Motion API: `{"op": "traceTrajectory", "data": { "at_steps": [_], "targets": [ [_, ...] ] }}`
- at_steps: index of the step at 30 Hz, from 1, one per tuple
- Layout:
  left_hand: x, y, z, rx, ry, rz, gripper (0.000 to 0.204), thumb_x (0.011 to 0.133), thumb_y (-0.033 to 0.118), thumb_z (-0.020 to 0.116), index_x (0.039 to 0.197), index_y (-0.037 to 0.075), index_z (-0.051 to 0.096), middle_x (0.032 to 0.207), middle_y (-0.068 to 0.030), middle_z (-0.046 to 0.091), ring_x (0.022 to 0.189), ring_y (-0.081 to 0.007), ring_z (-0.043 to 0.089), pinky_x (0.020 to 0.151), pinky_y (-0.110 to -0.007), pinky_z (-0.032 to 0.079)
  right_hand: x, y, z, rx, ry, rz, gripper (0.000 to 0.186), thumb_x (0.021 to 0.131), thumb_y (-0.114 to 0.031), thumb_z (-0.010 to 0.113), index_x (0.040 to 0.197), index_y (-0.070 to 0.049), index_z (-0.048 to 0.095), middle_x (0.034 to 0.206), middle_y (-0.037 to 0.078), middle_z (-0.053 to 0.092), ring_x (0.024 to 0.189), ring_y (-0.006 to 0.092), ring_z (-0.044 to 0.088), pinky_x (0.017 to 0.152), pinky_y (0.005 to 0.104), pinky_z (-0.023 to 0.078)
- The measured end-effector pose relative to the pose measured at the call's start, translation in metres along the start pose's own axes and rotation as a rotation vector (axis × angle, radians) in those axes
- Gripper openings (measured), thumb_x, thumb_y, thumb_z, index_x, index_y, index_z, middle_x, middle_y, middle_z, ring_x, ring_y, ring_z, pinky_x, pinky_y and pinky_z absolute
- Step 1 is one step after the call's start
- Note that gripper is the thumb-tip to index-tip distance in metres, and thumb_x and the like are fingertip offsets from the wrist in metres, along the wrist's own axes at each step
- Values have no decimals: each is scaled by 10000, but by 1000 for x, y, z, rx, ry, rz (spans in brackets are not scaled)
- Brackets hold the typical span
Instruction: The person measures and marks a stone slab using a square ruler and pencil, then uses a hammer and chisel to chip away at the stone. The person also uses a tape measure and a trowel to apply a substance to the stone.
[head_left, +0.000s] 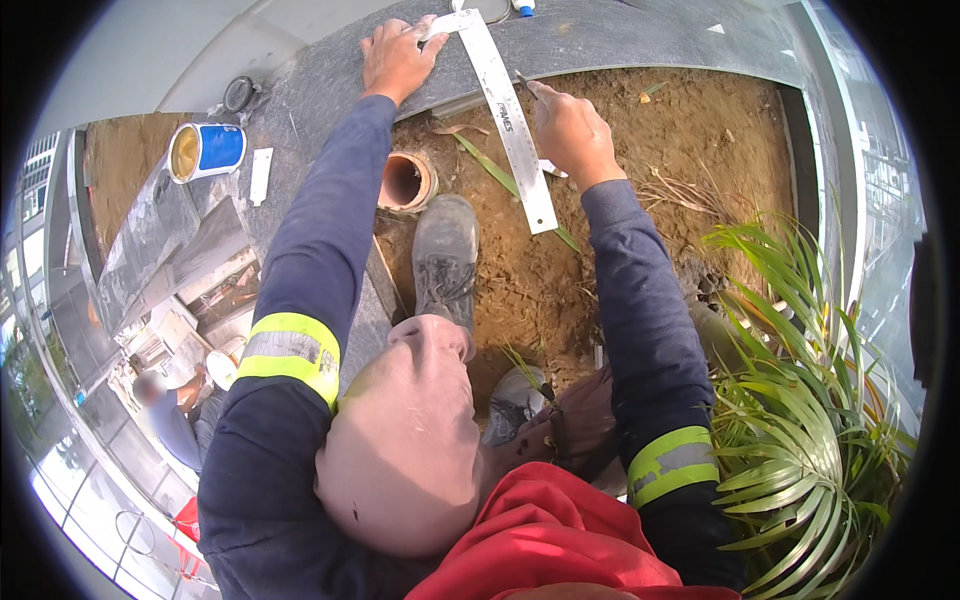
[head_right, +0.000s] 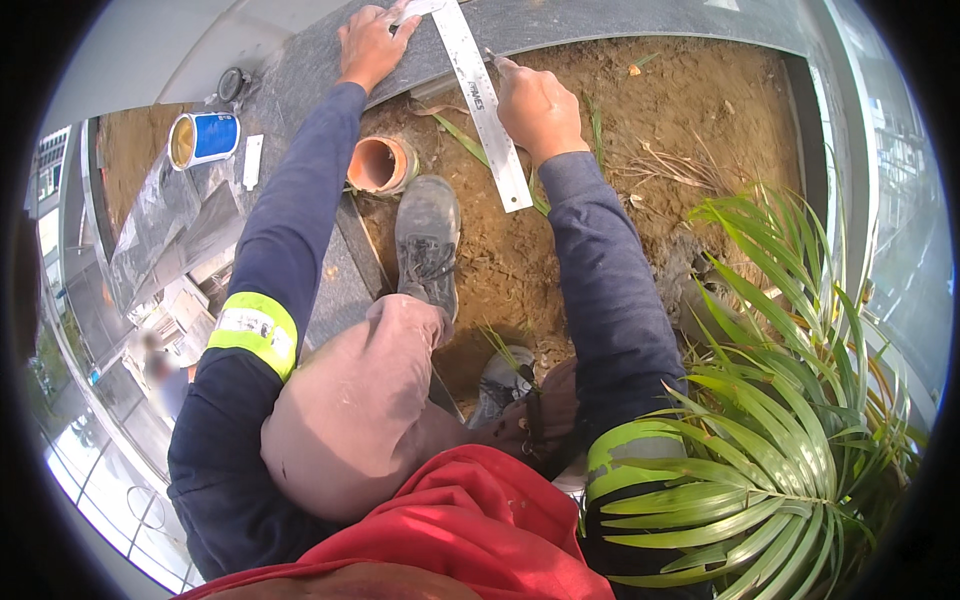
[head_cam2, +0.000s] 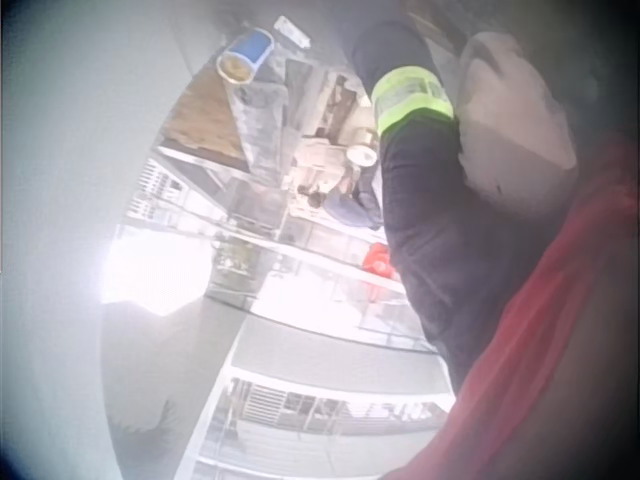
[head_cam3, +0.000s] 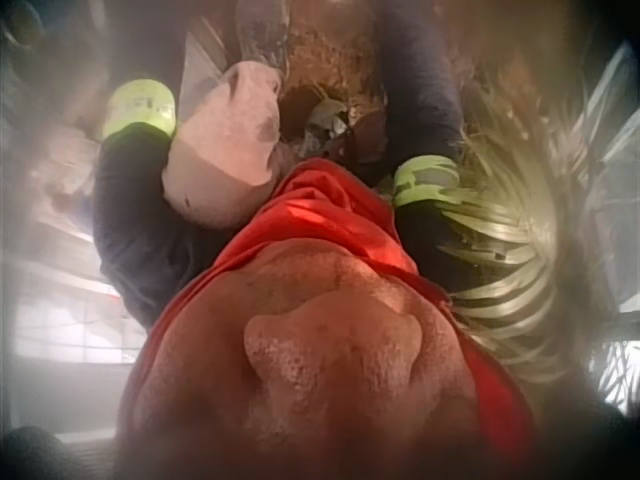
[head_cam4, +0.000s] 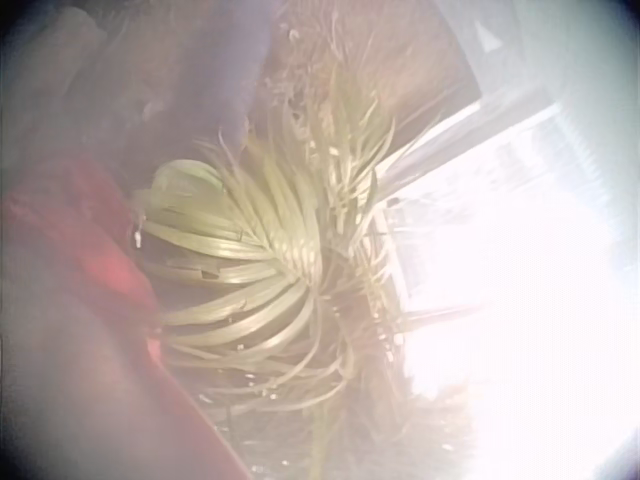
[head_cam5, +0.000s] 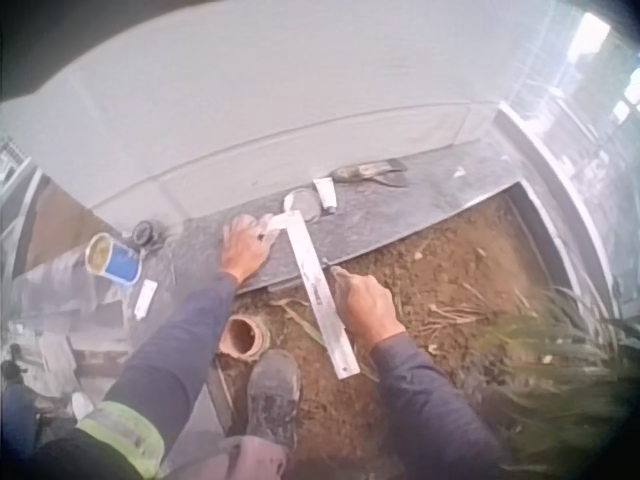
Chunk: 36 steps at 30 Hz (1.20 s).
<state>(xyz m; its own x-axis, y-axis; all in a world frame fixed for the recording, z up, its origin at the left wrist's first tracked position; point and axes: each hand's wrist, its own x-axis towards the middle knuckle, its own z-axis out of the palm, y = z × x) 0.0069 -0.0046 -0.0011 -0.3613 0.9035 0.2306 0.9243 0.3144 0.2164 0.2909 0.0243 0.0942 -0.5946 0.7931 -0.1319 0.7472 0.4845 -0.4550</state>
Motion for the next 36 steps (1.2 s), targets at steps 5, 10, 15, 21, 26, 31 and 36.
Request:
{"op": "traceTrajectory", "data": {
  "at_steps": [5, 10, 15, 21, 26, 31, 36],
  "targets": [
    [-2, 2, -5, 29, 63, 45, 493, 1002, 536, 590, 1404, 258, 647, 1109, -70, 607, 1062, -263, 566, 937, -435, 410, 8, 2, 2, -40, -78, -22, 439, 961, -127, 486, 1343, -192, 691, 1081, 188, 744, 1039, 382, 706, 907, 496, 566],
    [2, 19, -23, -71, -18, -27, 479, 1000, 486, 549, 1343, 175, 669, 1128, -149, 618, 1145, -348, 554, 985, -560, 403, 57, 0, 0, -115, -108, 12, 340, 940, -155, 533, 1192, -94, 752, 1131, 222, 733, 1094, 402, 695, 959, 491, 550],
    [3, 15, -23, -66, -30, -38, 486, 1002, 491, 541, 1346, 173, 672, 1129, -153, 620, 1151, -351, 551, 999, -561, 396, 58, 7, -7, -99, -177, -52, 308, 904, -124, 572, 1142, -57, 757, 1176, 245, 717, 1140, 402, 681, 995, 483, 536],
    [3, 20, -23, -72, -24, -48, 503, 1002, 507, 532, 1348, 170, 673, 1148, -152, 623, 1186, -352, 544, 1027, -556, 385, 66, -18, -31, -163, -306, 52, 379, 976, -144, 544, 1307, -32, 690, 1267, 297, 667, 1200, 432, 647, 1077, 463, 486],
    [2, 21, -29, -57, -16, -62, 485, 997, 494, 555, 1346, 180, 677, 1152, -148, 623, 1185, -354, 545, 1015, -553, 395, 54, 1, -16, -103, -264, -11, 323, 909, -111, 577, 1165, 28, 717, 1176, 303, 694, 1152, 447, 663, 1016, 491, 521],
    [3, 25, -33, -105, -27, -78, 478, 991, 491, 568, 1336, 181, 685, 1139, -143, 625, 1156, -351, 555, 993, -536, 407, 77, -15, -21, -129, -224, 9, 319, 891, -83, 576, 1157, 1, 732, 1180, 289, 701, 1156, 429, 670, 1018, 499, 525],
    [-1, 20, -32, -111, -18, -74, 467, 984, 481, 582, 1318, 175, 693, 1113, -141, 627, 1128, -350, 563, 971, -520, 416, 51, 8, -3, -98, -199, -45, 334, 889, -72, 569, 1177, -25, 732, 1232, 269, 689, 1183, 419, 659, 1027, 509, 521]
  ]
}}
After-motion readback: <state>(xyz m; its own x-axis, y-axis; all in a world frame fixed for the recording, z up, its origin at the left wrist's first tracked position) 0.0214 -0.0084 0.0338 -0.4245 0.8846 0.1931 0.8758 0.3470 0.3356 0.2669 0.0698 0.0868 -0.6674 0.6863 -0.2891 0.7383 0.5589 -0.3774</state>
